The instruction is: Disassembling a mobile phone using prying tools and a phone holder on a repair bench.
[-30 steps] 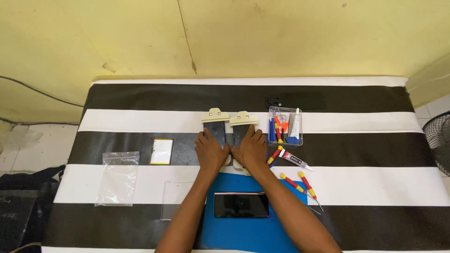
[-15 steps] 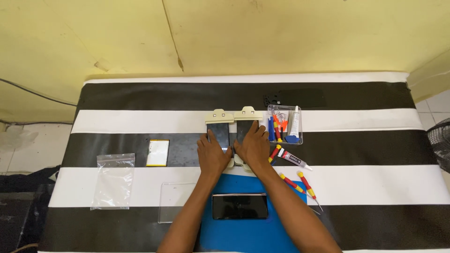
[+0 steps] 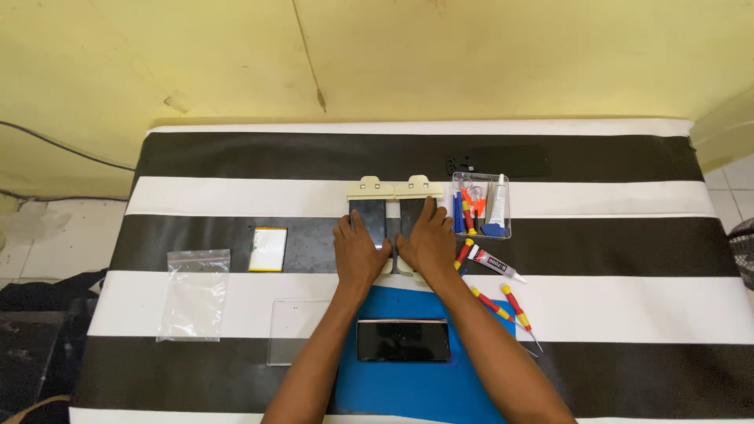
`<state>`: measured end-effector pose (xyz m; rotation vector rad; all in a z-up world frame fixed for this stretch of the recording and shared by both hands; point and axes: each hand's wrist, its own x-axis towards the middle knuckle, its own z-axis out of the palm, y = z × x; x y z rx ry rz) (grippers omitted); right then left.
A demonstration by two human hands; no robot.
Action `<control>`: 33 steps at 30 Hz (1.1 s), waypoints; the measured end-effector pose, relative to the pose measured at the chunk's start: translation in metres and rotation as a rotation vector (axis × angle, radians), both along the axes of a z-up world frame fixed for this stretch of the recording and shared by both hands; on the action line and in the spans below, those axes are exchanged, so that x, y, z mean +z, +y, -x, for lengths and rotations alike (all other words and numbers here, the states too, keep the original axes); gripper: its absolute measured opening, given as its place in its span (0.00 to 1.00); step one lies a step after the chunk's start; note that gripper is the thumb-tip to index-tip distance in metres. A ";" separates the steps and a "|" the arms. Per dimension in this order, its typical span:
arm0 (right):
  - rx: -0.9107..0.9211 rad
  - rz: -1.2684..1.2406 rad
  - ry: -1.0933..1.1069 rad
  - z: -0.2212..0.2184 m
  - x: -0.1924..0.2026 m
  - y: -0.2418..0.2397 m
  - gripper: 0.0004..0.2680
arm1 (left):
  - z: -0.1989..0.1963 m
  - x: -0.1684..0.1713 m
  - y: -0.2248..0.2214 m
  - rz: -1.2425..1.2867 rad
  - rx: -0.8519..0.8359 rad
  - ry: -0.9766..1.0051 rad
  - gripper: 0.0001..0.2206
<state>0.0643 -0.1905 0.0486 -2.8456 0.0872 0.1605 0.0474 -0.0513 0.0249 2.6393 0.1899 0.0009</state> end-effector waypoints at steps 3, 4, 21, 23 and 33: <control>-0.005 -0.014 0.014 0.001 0.000 -0.002 0.37 | 0.004 0.003 0.000 -0.036 -0.026 0.001 0.40; -0.006 -0.014 0.014 0.005 0.007 -0.005 0.37 | 0.008 0.008 0.002 -0.037 -0.027 0.001 0.40; -0.136 -0.779 0.156 0.247 -0.008 -0.090 0.12 | 0.262 -0.033 0.015 0.934 0.042 -0.087 0.29; 0.225 -0.912 -0.017 0.255 -0.004 -0.065 0.19 | 0.250 0.005 -0.011 1.135 -0.148 -0.131 0.32; 0.175 -1.313 -0.235 0.227 0.133 0.002 0.41 | 0.264 0.103 -0.066 1.159 -0.491 -0.348 0.30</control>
